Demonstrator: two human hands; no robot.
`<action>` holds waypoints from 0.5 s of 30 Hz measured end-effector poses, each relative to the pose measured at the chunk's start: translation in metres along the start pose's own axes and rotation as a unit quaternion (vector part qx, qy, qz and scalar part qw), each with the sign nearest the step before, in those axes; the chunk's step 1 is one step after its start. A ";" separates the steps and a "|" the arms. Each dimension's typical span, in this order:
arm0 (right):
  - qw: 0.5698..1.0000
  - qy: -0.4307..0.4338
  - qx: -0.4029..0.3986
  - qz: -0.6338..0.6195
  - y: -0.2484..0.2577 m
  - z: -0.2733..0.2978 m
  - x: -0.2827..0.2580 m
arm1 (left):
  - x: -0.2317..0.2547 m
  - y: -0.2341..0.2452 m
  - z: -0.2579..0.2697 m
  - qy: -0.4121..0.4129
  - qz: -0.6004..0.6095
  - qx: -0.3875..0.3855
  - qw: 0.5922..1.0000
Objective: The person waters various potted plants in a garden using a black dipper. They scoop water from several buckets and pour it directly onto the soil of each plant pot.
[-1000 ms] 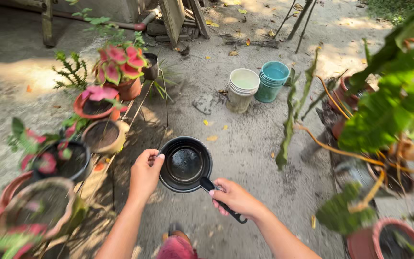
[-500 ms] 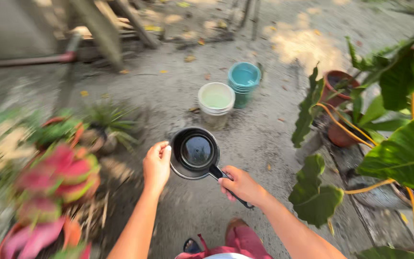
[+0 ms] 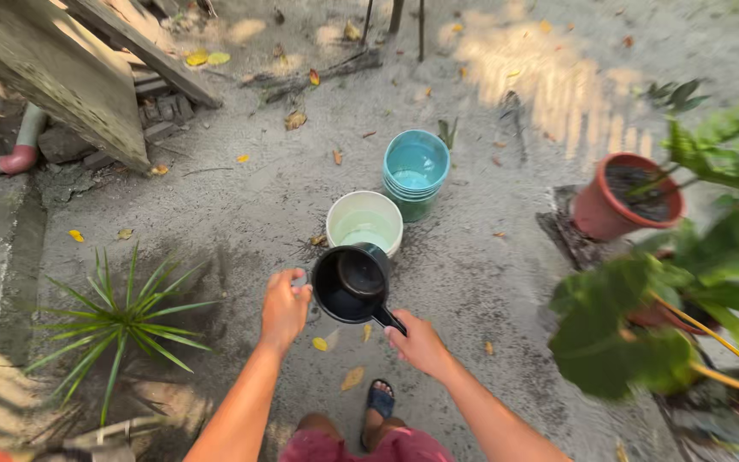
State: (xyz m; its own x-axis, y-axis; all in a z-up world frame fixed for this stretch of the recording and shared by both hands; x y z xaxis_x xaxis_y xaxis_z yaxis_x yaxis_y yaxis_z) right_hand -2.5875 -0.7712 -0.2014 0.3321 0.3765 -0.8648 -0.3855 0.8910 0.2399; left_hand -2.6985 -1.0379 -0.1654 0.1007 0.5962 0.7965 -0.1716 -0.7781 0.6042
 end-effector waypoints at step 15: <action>0.937 -0.258 0.044 0.230 0.078 -0.400 0.183 | -0.243 -0.236 -0.358 0.077 -0.003 -0.176 0.981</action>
State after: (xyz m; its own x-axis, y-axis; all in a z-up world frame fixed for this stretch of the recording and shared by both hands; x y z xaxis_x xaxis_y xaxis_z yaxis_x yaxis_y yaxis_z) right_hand -2.9010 -0.7342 -0.5168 0.5290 0.7784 -0.3382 -0.5243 0.6131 0.5909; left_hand -3.0337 -0.9284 -0.5102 -0.0410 0.6450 0.7631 -0.5017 -0.6738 0.5425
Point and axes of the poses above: each hand's wrist, its own z-axis away from the middle knuckle, its own y-axis out of the back of the hand, x = y × z, the point moved 6 cm from there along -z, towards the middle knuckle, and after that the axes turned 15 degrees about -x, right-handed, at the moved point
